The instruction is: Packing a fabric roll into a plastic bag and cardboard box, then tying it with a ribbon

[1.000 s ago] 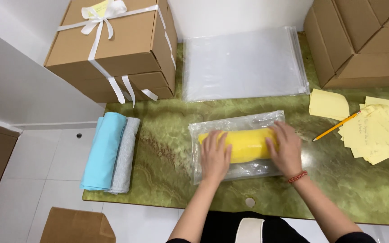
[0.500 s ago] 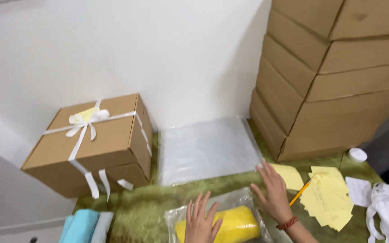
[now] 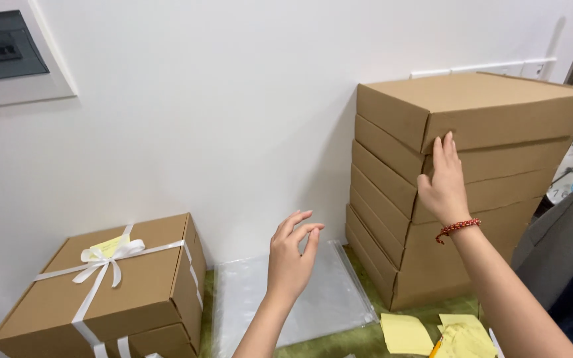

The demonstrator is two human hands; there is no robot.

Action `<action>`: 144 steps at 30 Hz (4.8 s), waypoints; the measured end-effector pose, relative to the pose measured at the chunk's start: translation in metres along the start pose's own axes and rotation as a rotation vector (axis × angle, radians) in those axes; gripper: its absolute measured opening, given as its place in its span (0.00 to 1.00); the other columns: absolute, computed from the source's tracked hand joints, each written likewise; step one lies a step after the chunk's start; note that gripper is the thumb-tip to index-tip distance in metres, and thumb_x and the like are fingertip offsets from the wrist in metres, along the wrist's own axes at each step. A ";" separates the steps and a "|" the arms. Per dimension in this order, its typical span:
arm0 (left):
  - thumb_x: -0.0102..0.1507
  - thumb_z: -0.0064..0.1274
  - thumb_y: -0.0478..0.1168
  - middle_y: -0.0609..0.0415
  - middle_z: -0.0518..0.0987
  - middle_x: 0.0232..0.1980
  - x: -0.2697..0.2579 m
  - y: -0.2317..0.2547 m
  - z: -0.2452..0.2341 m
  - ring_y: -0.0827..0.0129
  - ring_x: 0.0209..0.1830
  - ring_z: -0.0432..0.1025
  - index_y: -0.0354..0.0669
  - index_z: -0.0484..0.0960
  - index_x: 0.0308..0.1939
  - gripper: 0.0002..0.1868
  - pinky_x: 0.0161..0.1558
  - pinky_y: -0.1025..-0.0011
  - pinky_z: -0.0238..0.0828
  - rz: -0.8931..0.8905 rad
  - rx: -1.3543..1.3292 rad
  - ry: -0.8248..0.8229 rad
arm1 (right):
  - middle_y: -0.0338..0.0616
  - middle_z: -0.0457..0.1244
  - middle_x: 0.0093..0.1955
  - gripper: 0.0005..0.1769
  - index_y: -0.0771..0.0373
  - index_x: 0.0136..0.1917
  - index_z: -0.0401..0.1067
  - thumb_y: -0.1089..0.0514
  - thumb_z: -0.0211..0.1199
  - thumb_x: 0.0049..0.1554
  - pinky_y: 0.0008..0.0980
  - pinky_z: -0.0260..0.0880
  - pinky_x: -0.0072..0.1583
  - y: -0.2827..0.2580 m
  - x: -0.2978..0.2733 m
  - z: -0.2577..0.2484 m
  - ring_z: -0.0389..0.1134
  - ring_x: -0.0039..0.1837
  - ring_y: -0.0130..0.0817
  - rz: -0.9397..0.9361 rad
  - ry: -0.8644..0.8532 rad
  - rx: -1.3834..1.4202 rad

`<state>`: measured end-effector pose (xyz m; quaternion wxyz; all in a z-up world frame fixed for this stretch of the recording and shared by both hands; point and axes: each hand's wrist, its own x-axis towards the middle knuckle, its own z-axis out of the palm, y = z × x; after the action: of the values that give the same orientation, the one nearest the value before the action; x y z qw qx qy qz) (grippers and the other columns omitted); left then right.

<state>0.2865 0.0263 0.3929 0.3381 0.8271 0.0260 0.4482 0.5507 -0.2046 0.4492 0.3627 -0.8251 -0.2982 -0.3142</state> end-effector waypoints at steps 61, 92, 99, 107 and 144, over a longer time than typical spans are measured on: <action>0.62 0.43 0.44 0.48 0.70 0.76 -0.159 -0.065 -0.148 0.51 0.74 0.66 0.58 0.63 0.78 0.37 0.59 0.34 0.73 -1.091 -0.888 0.311 | 0.33 0.61 0.75 0.29 0.49 0.79 0.65 0.46 0.50 0.67 0.43 0.66 0.59 -0.104 -0.165 -0.015 0.60 0.65 0.33 0.947 -0.393 0.928; 0.60 0.53 0.81 0.27 0.56 0.81 -0.303 -0.150 -0.082 0.33 0.77 0.63 0.46 0.52 0.82 0.60 0.73 0.52 0.69 -1.521 -0.745 0.182 | 0.48 0.45 0.78 0.38 0.58 0.80 0.51 0.37 0.60 0.68 0.54 0.58 0.75 0.049 -0.368 0.141 0.49 0.80 0.52 1.310 -0.380 1.095; 0.58 0.52 0.69 0.39 0.76 0.74 -0.292 -0.121 -0.098 0.50 0.69 0.76 0.41 0.67 0.75 0.49 0.67 0.58 0.77 -1.730 -0.670 0.232 | 0.34 0.59 0.59 0.23 0.38 0.66 0.64 0.27 0.55 0.66 0.46 0.66 0.58 0.061 -0.371 0.128 0.61 0.60 0.31 1.424 -0.565 1.038; 0.58 0.71 0.37 0.47 0.84 0.43 -0.306 -0.123 -0.115 0.64 0.37 0.80 0.45 0.82 0.60 0.27 0.40 0.73 0.85 -1.725 -0.880 0.312 | 0.36 0.69 0.58 0.39 0.44 0.66 0.74 0.16 0.41 0.70 0.40 0.64 0.49 0.111 -0.398 0.141 0.69 0.53 0.37 1.291 -0.743 1.169; 0.74 0.32 0.59 0.70 0.17 0.89 0.068 -0.199 0.005 0.57 0.90 0.50 0.81 0.13 0.77 0.43 0.78 0.44 0.55 -0.660 -0.598 0.561 | 0.31 0.69 0.74 0.29 0.38 0.78 0.69 0.44 0.55 0.64 0.34 0.70 0.65 0.091 -0.392 0.173 0.73 0.71 0.37 0.722 -0.712 0.127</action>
<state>0.3830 0.2002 0.3244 0.6626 0.4905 0.2459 0.5099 0.4232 -0.2228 0.0301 0.3734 -0.9078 -0.1177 0.1505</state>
